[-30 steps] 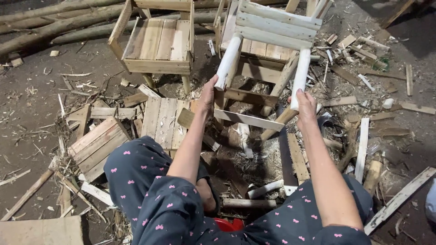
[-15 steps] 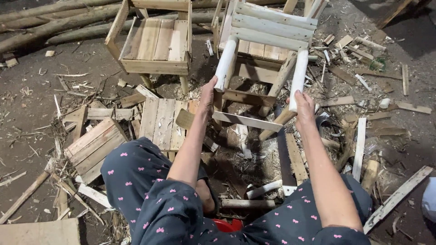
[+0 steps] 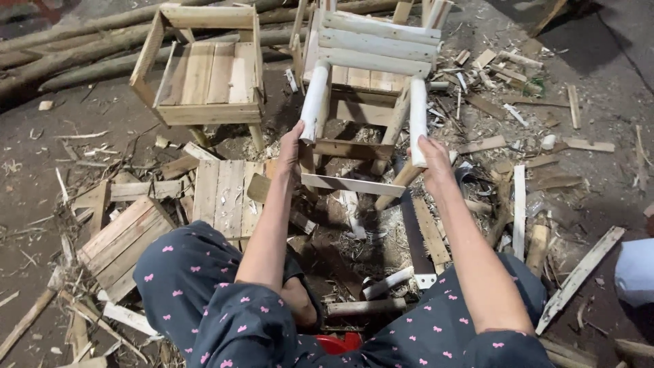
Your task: The person sands a white wooden dowel with sandpaper while sitting on the floor. They then place the dowel into a wooden chair frame to check the fit.
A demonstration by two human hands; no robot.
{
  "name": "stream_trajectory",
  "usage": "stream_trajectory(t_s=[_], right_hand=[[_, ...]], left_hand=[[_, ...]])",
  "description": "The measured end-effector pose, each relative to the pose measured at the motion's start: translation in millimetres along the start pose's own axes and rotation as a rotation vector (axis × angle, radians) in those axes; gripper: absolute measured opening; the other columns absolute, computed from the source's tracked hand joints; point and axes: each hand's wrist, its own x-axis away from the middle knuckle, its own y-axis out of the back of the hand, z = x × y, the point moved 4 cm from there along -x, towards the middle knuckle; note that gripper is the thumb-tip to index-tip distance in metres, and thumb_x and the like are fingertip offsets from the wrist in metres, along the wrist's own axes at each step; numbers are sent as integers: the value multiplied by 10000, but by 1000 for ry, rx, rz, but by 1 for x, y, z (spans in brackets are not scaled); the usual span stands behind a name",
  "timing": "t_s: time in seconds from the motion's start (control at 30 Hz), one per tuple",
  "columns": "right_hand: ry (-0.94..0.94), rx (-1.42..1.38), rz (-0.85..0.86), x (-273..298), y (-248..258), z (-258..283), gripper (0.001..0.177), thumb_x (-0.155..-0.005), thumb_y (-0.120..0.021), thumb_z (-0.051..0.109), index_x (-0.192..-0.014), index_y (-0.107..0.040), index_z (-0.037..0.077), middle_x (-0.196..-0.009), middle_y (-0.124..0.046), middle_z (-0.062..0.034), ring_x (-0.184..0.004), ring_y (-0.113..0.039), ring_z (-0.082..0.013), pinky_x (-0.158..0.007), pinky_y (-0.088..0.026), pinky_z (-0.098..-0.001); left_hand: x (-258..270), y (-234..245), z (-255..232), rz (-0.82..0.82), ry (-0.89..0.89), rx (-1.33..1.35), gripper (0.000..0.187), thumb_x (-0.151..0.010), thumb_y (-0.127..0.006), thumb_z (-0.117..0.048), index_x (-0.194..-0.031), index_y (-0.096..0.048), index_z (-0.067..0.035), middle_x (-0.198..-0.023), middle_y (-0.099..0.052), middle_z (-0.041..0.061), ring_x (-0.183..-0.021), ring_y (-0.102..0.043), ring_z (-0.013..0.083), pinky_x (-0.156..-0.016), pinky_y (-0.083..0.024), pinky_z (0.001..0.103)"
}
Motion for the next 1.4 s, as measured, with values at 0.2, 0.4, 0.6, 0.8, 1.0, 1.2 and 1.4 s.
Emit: stream_trajectory(t_s=[0.2, 0.4, 0.6, 0.8, 1.0, 1.2, 1.4], right_hand=[[-30, 9, 55, -20, 3, -7, 304, -898, -628, 369, -1071, -609, 120, -771, -686, -99, -712, -683, -144, -641, -531, -236], [128, 3, -92, -26, -10, 4, 314, -887, -633, 384, -1071, -612, 130, -855, -670, -79, -752, -676, -124, -665, -557, -216], [233, -14, -202, -33, -16, 8, 197, -936, -524, 364, -929, -538, 168, -735, -653, -49, -622, -646, -96, -560, -539, -197], [226, -199, -211, -51, -25, 8, 171, -945, -497, 359, -944, -489, 189, -750, -652, -44, -607, -634, -98, -554, -539, -193], [152, -327, -146, -93, -7, -22, 391, -976, -543, 378, -1319, -377, 294, -1079, -684, -76, -982, -659, -143, -803, -506, -299], [142, -279, -43, -80, -11, -17, 292, -954, -569, 351, -1211, -477, 249, -995, -668, -85, -966, -631, -155, -798, -484, -283], [313, -62, 6, -21, -36, 34, 232, -1016, -449, 305, -1234, -440, 227, -1025, -640, -93, -961, -626, -177, -763, -510, -343]], left_hand=[[-10, -1, -3, 21, -20, 10, 368, -780, -754, -294, -981, -660, -1, -811, -641, 118, -717, -637, 201, -624, -534, 333], [2, -22, -16, 145, -290, -242, 334, -831, -700, -372, -975, -644, -76, -680, -663, 102, -631, -588, 113, -540, -445, 234], [41, -43, -29, 99, -397, -138, 307, -892, -634, -258, -1132, -613, -68, -917, -639, 45, -830, -579, 111, -751, -515, 282], [25, -35, -23, 102, -410, -90, 363, -894, -640, -224, -1203, -566, -47, -987, -592, 41, -928, -557, 126, -811, -498, 304], [19, -35, -23, 174, -483, -149, 419, -936, -606, -187, -1291, -508, 14, -1386, -377, 121, -1224, -419, 214, -1025, -382, 399], [0, -28, -16, 159, -538, -205, 369, -927, -611, -145, -1259, -544, 0, -1483, -273, 144, -1345, -312, 287, -1106, -282, 432], [6, -54, 9, 146, -483, -286, 348, -893, -643, -362, -1133, -521, -143, -948, -625, 83, -725, -653, 173, -585, -571, 298]])
